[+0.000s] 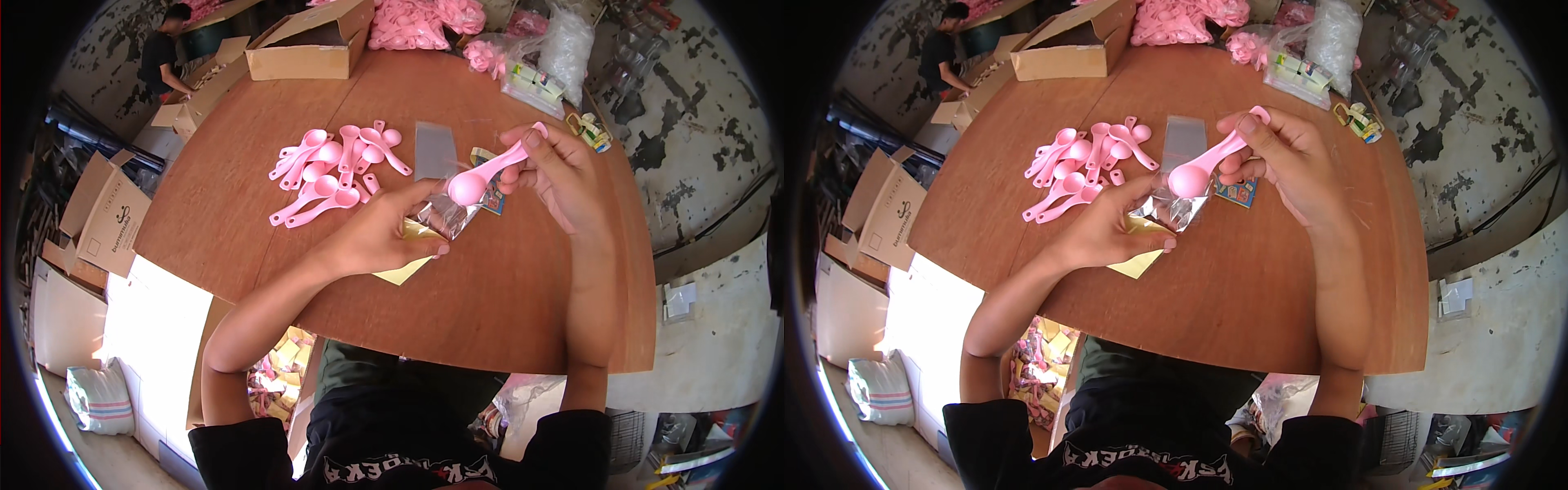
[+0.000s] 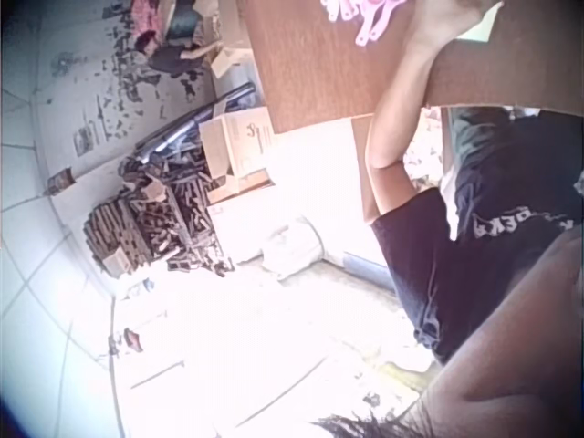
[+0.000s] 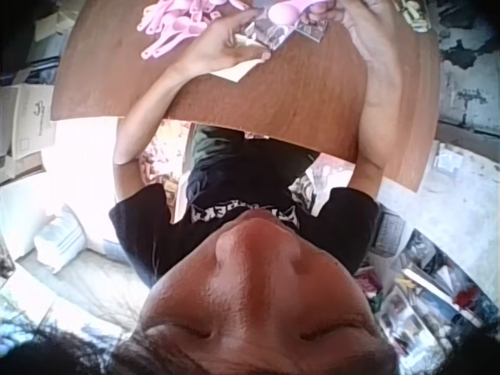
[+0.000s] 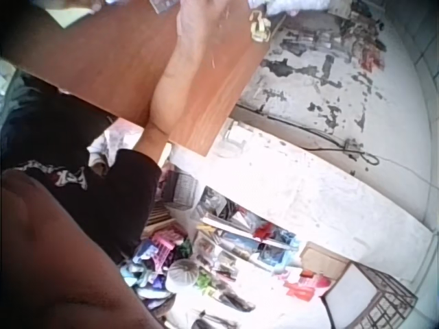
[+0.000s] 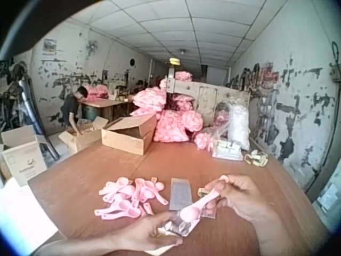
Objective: The person is packaging a small pink plastic spoon and a printed card into a clear plastic bag and sealing it.
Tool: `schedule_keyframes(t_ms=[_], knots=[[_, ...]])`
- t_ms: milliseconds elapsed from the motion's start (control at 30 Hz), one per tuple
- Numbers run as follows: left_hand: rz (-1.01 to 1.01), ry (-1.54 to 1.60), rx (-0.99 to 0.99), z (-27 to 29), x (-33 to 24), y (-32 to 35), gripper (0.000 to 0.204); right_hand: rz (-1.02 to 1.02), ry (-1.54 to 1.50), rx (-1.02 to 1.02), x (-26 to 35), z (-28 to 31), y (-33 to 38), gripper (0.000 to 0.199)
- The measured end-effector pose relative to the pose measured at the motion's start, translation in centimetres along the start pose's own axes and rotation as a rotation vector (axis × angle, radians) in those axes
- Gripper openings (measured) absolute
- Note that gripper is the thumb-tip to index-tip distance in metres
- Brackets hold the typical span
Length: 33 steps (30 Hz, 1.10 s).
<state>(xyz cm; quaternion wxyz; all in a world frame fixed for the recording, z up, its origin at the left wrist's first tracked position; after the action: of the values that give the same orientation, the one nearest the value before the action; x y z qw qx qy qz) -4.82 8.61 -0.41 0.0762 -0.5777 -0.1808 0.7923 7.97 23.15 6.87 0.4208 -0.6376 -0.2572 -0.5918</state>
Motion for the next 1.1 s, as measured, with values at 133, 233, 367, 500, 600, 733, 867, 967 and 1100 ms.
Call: schedule_keyframes(t_ms=[133, 233, 367, 500, 600, 733, 867, 967, 1100], knots=[[0.065, 0.16, 0.005, -0.4, 0.6, 0.2, 0.061, 0.055, 0.011, -0.04, 0.1, -0.8, 0.1, 0.029], [-0.038, 0.079, 0.0, -0.3, 0.1, 0.1, 0.059, 0.089, 0.026, -0.066, 0.1, -1.4, -0.1, 0.028], [-0.001, 0.14, 0.028, -0.1, 0.3, 0.3, 0.053, 0.041, 0.034, -0.035, 0.4, -1.5, 0.2, 0.027], [0.086, 0.188, 0.044, -0.1, 1.0, 0.4, 0.04, 0.089, 0.137, -0.085, 0.4, -2.1, 0.4, 0.026], [0.101, 0.167, 0.038, 0.0, 0.6, 0.4, 0.036, 0.062, 0.11, -0.071, 0.1, -2.8, 0.7, 0.023], [-0.035, 0.15, -0.066, 0.2, 0.0, 0.3, 0.036, 0.289, 0.227, -0.105, 0.6, -4.9, 1.3, 0.021], [0.012, 0.435, -0.124, 0.3, -0.3, 0.5, 0.038, 0.472, 0.322, -0.201, 1.0, -5.8, 2.2, 0.026], [-0.025, 0.226, -0.106, 1.1, -1.0, 0.8, 0.041, 0.571, 0.518, -0.189, 1.6, -5.8, 2.6, 0.019], [-0.027, 0.12, -0.109, 0.8, -2.7, 1.0, 0.035, 0.662, 0.716, -0.111, 2.2, -6.6, 3.1, 0.01]])
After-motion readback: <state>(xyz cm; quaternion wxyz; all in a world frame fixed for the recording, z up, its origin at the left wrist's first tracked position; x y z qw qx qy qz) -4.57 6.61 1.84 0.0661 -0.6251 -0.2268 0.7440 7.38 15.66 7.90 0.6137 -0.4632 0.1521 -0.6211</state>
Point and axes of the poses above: each hand's wrist, its own y-axis away from the middle knuckle, its own z-axis out of the back of the hand, x = y × z, the point moved 5 cm from there along -y, towards the middle knuckle, and after that the axes turned 5 degrees about -x, right-handed, at the moved point
